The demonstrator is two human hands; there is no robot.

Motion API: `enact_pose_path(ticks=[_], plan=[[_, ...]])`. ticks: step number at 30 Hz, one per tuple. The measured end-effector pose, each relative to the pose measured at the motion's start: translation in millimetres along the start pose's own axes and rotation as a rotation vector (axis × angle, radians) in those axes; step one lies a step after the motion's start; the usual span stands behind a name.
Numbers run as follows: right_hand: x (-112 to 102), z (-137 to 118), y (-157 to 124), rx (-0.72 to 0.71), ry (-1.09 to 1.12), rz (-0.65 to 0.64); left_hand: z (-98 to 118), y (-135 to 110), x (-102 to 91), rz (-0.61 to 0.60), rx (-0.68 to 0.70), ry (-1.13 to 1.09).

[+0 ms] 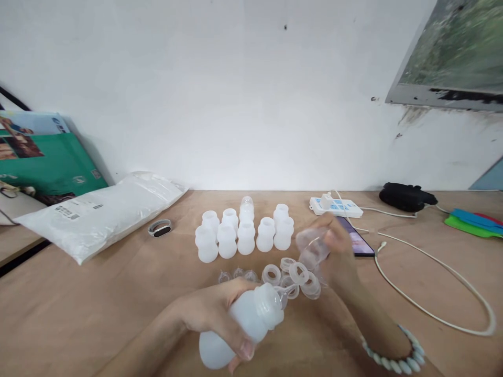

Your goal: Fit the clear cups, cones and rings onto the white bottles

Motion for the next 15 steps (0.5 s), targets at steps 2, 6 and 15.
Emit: enact_pose_path(ticks=[2,6,15], plan=[[-30,5,13,0.001,0.052,0.201,1,0,-1.9,0.014,0.026,-0.002],[-51,8,31,0.012,-0.306,0.161,7,0,-8.2,0.064,0.098,-0.012],[-48,28,27,0.088,-1.133,-0.285,9,-1,-17.9,0.156,0.106,0.004]])
Point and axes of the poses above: each hand's wrist, its own y-axis towards the middle knuckle, its own x-axis out of the palm, z = x × y, the point moved 8 cm from there along y, towards the middle knuckle, and after that the axes turned 5 degrees about -y, right-handed, at the moved point
